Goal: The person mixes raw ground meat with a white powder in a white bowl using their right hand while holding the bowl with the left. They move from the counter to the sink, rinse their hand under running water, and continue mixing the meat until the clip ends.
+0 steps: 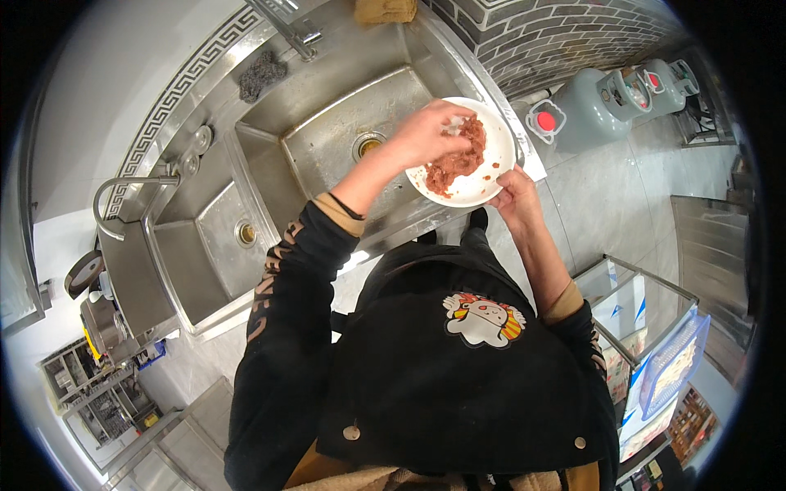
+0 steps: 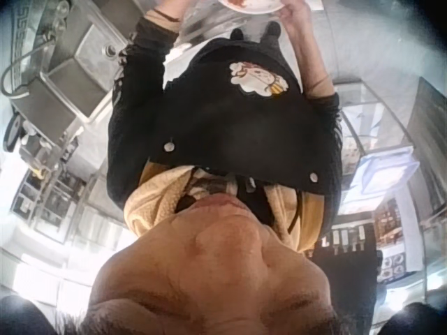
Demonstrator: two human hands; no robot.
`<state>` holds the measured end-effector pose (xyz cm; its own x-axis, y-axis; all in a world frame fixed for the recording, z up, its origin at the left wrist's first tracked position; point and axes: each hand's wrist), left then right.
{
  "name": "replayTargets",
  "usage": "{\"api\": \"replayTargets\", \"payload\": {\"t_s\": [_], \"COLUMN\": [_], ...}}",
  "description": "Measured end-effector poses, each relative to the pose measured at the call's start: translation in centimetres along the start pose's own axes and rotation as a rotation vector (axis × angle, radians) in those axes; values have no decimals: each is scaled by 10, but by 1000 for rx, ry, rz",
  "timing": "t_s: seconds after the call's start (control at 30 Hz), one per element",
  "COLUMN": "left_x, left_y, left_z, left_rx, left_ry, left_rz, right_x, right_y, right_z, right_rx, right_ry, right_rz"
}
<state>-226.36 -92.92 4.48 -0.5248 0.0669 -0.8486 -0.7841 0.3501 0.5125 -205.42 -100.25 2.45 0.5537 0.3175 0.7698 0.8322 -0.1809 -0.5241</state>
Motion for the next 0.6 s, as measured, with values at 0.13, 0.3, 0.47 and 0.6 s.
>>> {"api": "replayTargets", "payload": {"t_s": [0.13, 0.3, 0.47, 0.6], "left_x": [-5, -17, -15, 2], "left_y": [-26, -14, 2, -17], "left_z": [-10, -30, -54, -42], "left_rx": [120, 212, 179, 229], "left_ry": [-152, -243, -202, 32], "left_rz": [196, 209, 518, 391], "right_x": [-8, -9, -7, -15], "right_y": [-2, 5, 19, 25], "right_z": [-13, -15, -12, -13], "right_rx": [4, -10, -25, -14], "right_ry": [8, 35, 17, 15], "right_rz": [-15, 13, 31, 52]}}
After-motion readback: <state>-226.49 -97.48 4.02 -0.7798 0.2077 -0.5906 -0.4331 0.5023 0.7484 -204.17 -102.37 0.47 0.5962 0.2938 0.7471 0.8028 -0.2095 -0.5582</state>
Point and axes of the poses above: each hand's wrist, its own z-axis towards the middle knuckle, its own y-axis out of the back of the hand, x = y × z, and after that the axes turned 12 degrees about y, right-handed
